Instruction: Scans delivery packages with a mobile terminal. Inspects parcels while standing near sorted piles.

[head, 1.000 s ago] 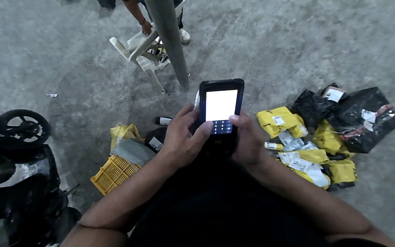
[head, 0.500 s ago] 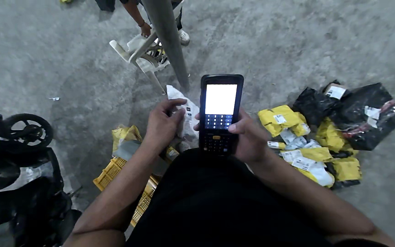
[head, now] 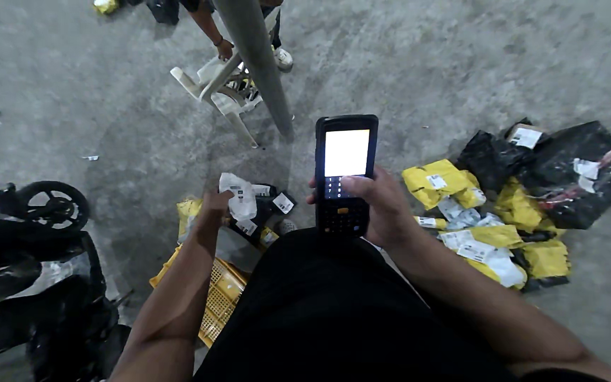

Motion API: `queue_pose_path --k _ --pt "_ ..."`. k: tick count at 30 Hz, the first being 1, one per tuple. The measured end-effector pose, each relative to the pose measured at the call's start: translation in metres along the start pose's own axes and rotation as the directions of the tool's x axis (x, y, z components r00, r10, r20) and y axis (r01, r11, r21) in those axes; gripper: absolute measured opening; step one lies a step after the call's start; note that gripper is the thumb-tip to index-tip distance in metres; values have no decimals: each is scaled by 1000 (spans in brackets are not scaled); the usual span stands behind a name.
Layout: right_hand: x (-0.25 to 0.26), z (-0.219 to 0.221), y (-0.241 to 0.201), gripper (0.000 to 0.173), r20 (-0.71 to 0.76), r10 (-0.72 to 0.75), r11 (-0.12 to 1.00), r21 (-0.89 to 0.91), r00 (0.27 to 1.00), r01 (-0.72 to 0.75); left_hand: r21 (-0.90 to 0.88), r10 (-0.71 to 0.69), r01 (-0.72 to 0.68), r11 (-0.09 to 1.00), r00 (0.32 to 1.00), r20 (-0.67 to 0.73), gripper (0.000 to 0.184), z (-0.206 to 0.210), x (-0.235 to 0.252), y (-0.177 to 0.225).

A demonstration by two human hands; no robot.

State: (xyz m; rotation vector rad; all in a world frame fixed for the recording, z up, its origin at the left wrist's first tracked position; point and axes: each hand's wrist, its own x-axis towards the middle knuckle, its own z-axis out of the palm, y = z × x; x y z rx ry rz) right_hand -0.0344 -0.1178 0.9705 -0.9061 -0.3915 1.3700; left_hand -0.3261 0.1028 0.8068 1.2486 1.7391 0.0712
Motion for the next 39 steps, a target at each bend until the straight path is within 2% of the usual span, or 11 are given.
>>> queue_pose_path --k 4,8,11,14,17,21,26,32,37,39 --pt "0 -7 1 63 170 7 993 111 985 -26 -15 -85 85 996 996 -10 46 5 17 -35" --pt "-3 -9 -5 69 235 13 990 133 972 -45 -112 -37 38 993 999 6 45 7 9 -38" --pt "-6 -7 -10 66 248 7 994 106 969 -34 -262 -29 27 965 1000 -3 44 8 0 -27" --pt "-7 -6 -13 67 256 -8 995 103 967 -19 -428 3 -6 904 1000 -7 40 9 -15 1" --pt "-8 -2 -13 64 211 -14 999 52 977 3 -547 162 -121 828 986 28 37 11 -37 32" --pt "-7 11 -15 64 30 21 999 -34 999 -20 -630 354 -249 736 934 44 36 22 -67 77" --pt "-6 20 -12 52 -38 26 996 -84 999 -29 -692 584 -353 630 802 123 30 29 -91 109" --pt "-14 19 -12 63 163 61 998 -7 985 -60 -749 723 -391 535 670 167 32 30 -101 121" --pt "-19 29 -16 51 332 95 984 113 938 -140 -719 741 -415 558 639 207 31 32 -110 124" --pt "-21 34 -18 51 362 106 977 135 926 -165 -715 729 -401 572 648 220 32 31 -118 126"
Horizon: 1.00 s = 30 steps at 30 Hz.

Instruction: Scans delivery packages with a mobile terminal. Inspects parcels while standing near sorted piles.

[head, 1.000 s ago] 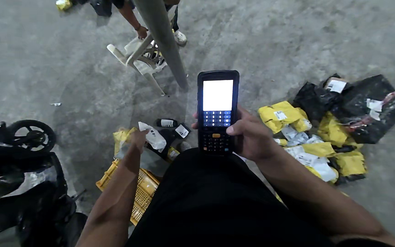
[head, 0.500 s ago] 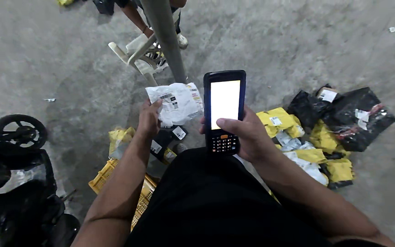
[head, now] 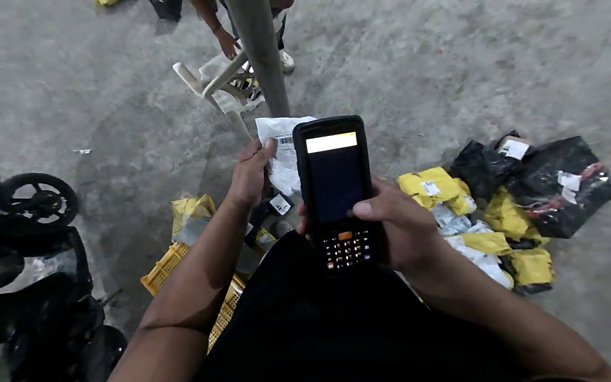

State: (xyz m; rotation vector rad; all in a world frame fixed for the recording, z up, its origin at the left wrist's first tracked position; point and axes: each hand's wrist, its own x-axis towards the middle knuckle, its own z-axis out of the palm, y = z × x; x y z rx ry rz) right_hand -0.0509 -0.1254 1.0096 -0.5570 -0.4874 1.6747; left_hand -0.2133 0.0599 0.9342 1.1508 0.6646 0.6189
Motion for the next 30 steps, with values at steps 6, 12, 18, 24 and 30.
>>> queue_pose_path --k 6,12,18,24,30 --pt "-1 6 1 54 50 34 998 59 998 -37 -11 -36 36 999 998 -41 33 23 -18 28" --pt "-1 8 4 54 116 60 993 98 991 -72 21 -50 51 998 998 -32 33 26 -25 31" --pt "-4 11 4 56 106 75 991 101 992 -85 -75 -5 11 997 996 85 34 -6 0 -16" --pt "-6 14 6 55 80 68 995 71 994 -73 75 -77 80 994 996 -33 32 21 -25 26" --pt "-10 22 12 57 70 33 997 63 997 -37 164 -91 104 981 992 -89 27 31 -36 38"
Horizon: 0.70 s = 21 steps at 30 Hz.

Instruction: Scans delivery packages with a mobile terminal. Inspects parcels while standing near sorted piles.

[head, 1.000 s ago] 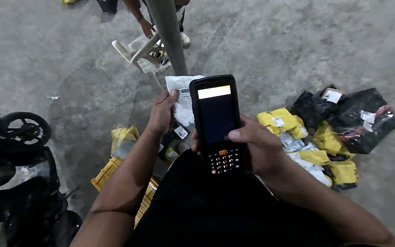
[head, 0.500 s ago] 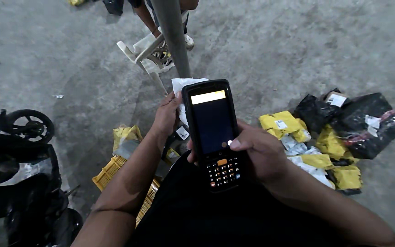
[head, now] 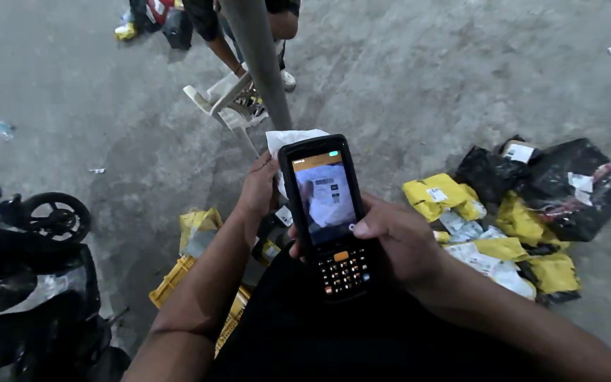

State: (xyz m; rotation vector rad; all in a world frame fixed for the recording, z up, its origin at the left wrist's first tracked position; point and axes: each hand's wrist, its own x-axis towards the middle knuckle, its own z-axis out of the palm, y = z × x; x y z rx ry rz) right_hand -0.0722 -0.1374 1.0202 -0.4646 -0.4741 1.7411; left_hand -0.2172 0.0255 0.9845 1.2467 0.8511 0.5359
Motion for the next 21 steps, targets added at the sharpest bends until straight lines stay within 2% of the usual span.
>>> queue_pose_path --k 1,4,7,11,14,17,18,20,21 --pt "-2 2 2 56 -1 -10 1000 0 1000 10 -3 13 -13 1000 1000 27 27 -3 2 -4" --pt "-7 7 11 58 -5 -47 999 1 999 47 -147 174 -146 978 964 201 31 -22 27 -41" --pt "-10 12 24 60 -11 -86 996 24 996 86 -148 145 -111 983 960 240 31 -22 17 -34" --pt "-19 24 42 59 -31 -159 986 40 987 161 -29 50 -44 999 964 262 25 -19 -10 -15" --pt "-24 32 55 62 -88 -224 971 62 971 230 -31 5 7 999 932 361 31 -22 -6 -17" --pt "-35 42 67 63 -175 -320 944 20 931 328 -68 -61 87 994 946 319 42 -5 -28 -12" --pt "-44 47 67 60 -255 -348 937 -58 902 345 -27 -132 147 989 943 305 44 3 -38 -10" --pt "-62 61 68 51 -403 -404 915 -170 821 367 230 -238 191 954 950 200 41 19 -46 3" --pt "-72 65 68 43 -453 -450 893 -225 770 390 375 -296 198 906 928 226 46 32 -40 13"
